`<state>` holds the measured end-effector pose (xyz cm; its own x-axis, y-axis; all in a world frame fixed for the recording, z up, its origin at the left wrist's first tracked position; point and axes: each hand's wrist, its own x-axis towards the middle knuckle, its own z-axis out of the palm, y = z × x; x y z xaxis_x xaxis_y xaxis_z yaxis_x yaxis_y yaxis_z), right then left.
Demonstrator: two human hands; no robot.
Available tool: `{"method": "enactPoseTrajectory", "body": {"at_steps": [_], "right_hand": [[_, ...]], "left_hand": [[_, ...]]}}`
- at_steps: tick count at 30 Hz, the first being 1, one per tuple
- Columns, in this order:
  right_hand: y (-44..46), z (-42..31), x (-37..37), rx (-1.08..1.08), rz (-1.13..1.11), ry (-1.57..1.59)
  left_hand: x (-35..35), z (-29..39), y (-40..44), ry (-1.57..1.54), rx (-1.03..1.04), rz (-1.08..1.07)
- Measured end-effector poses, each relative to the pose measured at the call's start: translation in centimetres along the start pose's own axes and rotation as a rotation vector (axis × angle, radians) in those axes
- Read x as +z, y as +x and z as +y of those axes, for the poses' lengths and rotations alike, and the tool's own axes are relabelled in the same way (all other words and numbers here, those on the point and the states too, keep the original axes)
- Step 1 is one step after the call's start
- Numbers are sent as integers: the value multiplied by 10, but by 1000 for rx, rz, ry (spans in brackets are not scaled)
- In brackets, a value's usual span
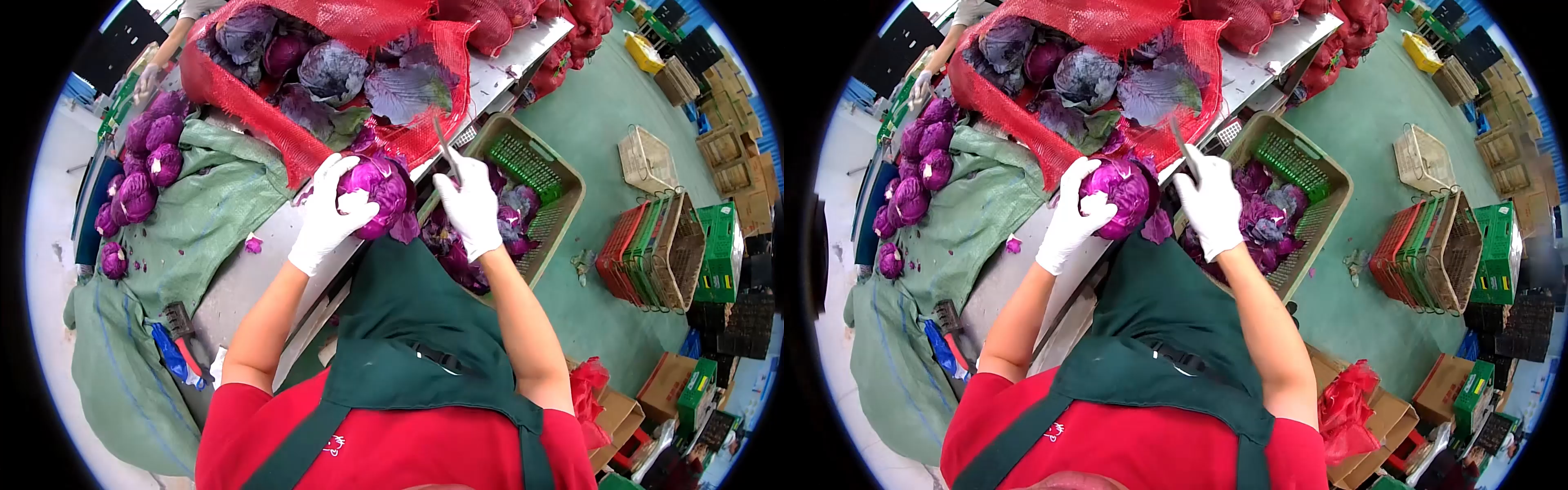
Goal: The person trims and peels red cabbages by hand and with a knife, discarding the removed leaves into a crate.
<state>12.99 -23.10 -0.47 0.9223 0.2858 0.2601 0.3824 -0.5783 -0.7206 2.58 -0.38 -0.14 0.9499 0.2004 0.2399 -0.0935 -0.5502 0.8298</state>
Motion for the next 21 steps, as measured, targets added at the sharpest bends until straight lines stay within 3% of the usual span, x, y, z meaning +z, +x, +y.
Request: {"method": "enactPoseTrajectory", "body": {"at_steps": [1,3,5,10,11,15,17,18,21], "right_hand": [[2,-11,1,-19,-72,229],[8,-30,0,-129,-183,241],[20,-44,-8,-33,-450,72],[48,-7,5,-189,-373,94],[56,9,4,-53,-408,215],[45,86,9,164,-37,-437],[22,49,4,58,129,-222],[14,26,4,24,91,-145],[-20,-22,16,266,-350,524]], "left_hand": [[0,1,0,0,6,0],[1,1,2,101,71,-44],[2,-1,4,122,110,-29],[-10,-7,11,18,142,-154],[-13,-7,10,17,142,-155],[-26,-20,-3,-182,78,-210],[-32,-6,-5,-196,-11,-156],[-34,0,-4,-67,-59,-145],[-24,-7,-1,115,-144,-125]]}}
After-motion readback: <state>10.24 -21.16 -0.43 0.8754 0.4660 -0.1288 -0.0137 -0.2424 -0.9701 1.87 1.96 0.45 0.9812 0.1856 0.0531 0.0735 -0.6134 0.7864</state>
